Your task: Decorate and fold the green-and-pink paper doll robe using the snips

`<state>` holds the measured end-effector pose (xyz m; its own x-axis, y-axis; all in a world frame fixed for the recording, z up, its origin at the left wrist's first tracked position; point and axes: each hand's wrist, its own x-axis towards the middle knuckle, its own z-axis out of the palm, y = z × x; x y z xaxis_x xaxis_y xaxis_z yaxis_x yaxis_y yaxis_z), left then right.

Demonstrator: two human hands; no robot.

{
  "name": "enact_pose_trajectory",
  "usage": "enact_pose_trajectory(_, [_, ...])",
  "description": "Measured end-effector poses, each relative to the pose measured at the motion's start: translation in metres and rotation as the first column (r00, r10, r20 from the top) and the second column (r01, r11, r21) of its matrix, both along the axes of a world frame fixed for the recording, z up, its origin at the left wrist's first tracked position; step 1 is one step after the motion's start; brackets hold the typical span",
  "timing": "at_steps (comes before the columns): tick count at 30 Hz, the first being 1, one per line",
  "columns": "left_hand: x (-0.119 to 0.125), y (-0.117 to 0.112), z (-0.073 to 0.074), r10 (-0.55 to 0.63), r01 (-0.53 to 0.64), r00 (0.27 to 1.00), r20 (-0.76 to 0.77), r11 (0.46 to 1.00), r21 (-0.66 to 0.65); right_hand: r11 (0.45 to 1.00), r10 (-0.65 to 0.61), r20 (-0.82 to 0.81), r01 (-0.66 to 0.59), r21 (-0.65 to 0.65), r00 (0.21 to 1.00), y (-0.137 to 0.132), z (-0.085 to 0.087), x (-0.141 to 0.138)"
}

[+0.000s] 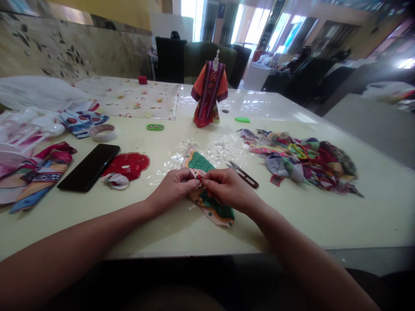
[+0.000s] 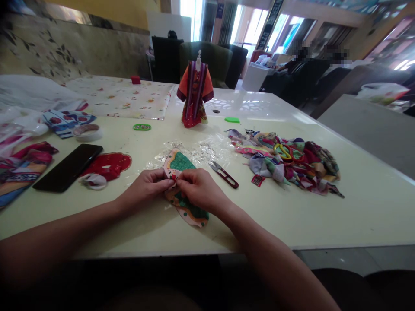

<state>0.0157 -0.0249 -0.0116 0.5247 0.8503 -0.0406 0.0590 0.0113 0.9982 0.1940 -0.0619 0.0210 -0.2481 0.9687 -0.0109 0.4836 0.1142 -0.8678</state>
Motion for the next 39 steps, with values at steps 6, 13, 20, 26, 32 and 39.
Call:
enact_pose_trajectory(6, [-0.0006,0.0002,-0.0015,-0.003,0.004,1.000,0.012,0.999,-0.041,1.000,0.019,0.023,-0.019,0.006,1.000,-0.0003,0.0014,0.0007])
enact_pose_trajectory(13, [-0.0004,0.0017,-0.0031,-0.042,0.044,0.998,0.048,0.998,-0.052,0.999,0.029,0.043,-0.028,-0.022,0.999,-0.0014,0.0044,-0.0004])
enact_pose_trajectory(20, [-0.0003,0.0007,-0.0027,-0.063,0.070,0.996,0.057,0.991,-0.115,0.999,0.049,0.053,-0.048,-0.016,0.997,-0.0012,0.0035,0.0009])
enact_pose_trajectory(26, [0.0001,0.0001,-0.0020,-0.058,0.067,0.996,0.068,0.988,-0.137,0.992,0.031,-0.028,-0.034,-0.121,0.999,-0.0020,0.0040,-0.0003])
enact_pose_trajectory(32, [-0.0011,0.0017,-0.0023,-0.083,0.084,0.995,0.047,0.996,-0.034,0.982,0.011,-0.107,-0.030,-0.184,0.994,-0.0008,0.0003,0.0003])
enact_pose_trajectory(39, [-0.0020,0.0019,-0.0027,-0.077,0.078,0.997,0.023,0.997,-0.012,0.977,0.017,-0.153,-0.049,-0.206,0.988,0.0003,-0.0025,0.0016])
